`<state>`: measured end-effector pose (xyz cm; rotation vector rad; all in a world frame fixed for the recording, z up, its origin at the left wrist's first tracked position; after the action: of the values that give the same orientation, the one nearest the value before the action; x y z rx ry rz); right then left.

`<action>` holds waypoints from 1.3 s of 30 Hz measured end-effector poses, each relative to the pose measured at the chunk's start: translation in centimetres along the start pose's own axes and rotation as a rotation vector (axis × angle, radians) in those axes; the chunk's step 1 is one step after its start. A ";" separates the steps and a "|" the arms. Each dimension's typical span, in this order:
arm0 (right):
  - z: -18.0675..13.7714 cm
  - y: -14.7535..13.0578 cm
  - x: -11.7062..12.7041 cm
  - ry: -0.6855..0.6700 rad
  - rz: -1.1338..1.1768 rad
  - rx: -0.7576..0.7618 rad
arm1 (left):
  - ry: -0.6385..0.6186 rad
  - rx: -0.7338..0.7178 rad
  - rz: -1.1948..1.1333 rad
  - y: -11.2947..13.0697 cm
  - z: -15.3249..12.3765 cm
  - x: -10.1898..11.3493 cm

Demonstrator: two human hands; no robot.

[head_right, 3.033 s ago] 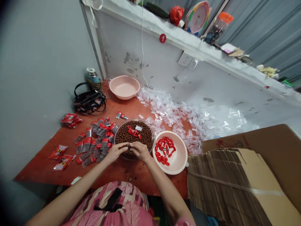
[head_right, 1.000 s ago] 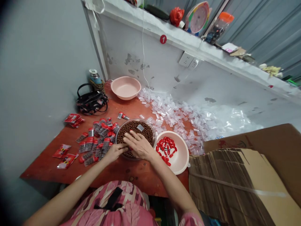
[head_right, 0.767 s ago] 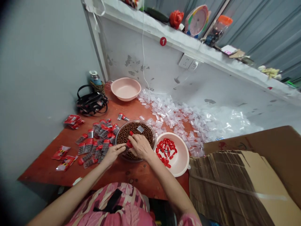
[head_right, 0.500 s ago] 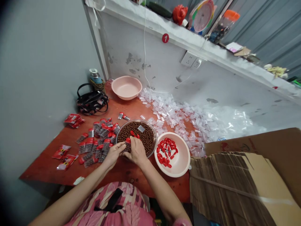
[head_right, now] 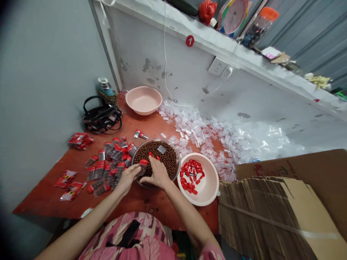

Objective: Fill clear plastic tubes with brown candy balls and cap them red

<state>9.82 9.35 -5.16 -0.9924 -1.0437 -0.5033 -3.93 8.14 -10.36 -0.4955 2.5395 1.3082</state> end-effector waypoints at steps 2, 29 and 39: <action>0.8 2.6 0.3 0.043 -0.045 -0.145 | 0.098 -0.052 -0.006 0.9 0.9 1.8; 4.2 9.7 -4.7 -0.165 -0.091 -0.330 | 0.140 -0.115 0.123 -0.2 -0.2 6.2; 1.7 6.0 -1.3 0.022 1.074 -0.281 | -0.114 -0.288 0.358 1.7 1.6 -1.0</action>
<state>12.96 13.65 -8.71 -1.6124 -0.3024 0.2407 -3.63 10.51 -9.66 -0.0076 2.4320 1.7840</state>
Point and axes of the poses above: each hand's wrist, its own z-axis towards the middle knuckle, its own x-axis out of the back of the hand, y = z × x, the point moved 5 cm from there along z, towards the middle knuckle, and after that the axes turned 4 degrees about x, right-handed, at the moved point
